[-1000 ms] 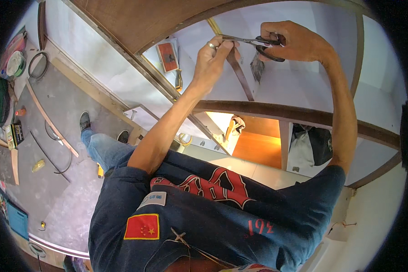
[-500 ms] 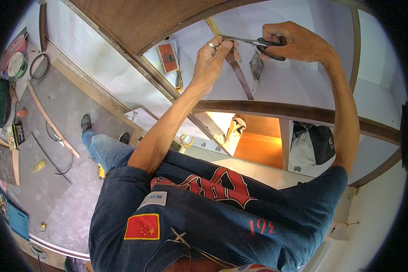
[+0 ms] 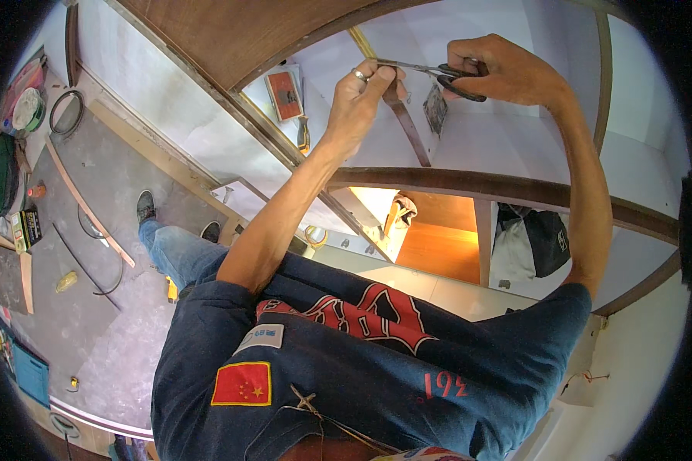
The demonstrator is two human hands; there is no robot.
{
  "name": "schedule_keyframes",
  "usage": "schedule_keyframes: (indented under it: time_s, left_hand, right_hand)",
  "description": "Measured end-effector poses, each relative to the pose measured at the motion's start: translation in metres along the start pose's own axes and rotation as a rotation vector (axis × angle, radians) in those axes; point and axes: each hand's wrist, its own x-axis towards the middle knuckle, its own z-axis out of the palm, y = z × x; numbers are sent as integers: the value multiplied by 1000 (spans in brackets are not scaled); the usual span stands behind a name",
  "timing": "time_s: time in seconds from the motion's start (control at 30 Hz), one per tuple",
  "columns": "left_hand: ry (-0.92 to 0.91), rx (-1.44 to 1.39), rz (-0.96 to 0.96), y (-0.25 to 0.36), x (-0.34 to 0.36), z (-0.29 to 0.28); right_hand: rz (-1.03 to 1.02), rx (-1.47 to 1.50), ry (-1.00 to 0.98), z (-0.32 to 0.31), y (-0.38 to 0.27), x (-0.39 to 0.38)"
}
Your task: The person applies a strip of edge banding to the edge of a wooden cabinet shelf. They use a utility knife to trim the excess material and scissors to cut the strip to length. The person then uses a sanding block to smooth the edges of the applied banding.
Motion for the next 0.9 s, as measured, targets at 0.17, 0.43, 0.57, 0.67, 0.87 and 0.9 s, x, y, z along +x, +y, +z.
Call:
schedule_keyframes:
  time_s: [0.17, 0.43, 0.57, 0.67, 0.87, 0.9]
  left_hand:
    - [6, 0, 12, 1, 1, 1]
    - [32, 12, 15, 1, 2, 1]
    - [41, -5, 24, 1, 3, 1]
    - [41, -14, 19, 1, 4, 0]
    - [17, 28, -5, 3, 3, -1]
    - [11, 25, -21, 4, 3, -1]
  right_hand:
    - [-14, -60, -15, -3, -4, 2]
    - [-43, 25, 35, 3, -5, 6]
    - [10, -49, -29, -4, -10, 9]
    - [28, -62, -57, -7, -10, 11]
    - [-57, -59, -4, -1, -2, 14]
    - [-76, -63, 4, -1, -1, 14]
